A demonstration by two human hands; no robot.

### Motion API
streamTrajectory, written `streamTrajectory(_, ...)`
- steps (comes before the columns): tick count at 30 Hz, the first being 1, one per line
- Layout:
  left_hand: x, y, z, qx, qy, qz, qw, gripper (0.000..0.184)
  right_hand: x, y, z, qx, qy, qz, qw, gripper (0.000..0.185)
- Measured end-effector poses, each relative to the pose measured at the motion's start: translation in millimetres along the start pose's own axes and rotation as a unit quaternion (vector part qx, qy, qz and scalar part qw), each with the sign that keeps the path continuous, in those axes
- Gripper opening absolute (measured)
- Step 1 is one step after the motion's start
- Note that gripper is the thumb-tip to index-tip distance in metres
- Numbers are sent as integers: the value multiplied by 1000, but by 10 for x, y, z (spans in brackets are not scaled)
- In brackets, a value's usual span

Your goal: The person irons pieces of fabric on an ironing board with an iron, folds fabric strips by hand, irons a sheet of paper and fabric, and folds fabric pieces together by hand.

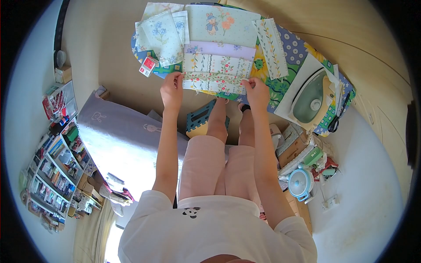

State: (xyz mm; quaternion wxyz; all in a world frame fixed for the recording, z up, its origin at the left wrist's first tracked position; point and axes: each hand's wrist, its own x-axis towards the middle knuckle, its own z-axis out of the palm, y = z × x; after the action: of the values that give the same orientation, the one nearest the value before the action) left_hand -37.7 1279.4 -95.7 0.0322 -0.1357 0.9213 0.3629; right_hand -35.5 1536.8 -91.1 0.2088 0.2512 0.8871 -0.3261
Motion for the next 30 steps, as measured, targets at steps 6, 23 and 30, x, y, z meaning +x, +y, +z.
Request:
streamTrajectory(6,3,-6,14,-19,11,4,1000,7,-15,-44,5,-12,6,6,1000,26)
streamTrajectory(23,-11,33,-24,-67,-5,-62,996,9,32,128,112,63,34,-21,997,27)
streamTrajectory(30,-2,12,1,-71,3,-41,997,7,64,100,79,104,26,-5,994,26)
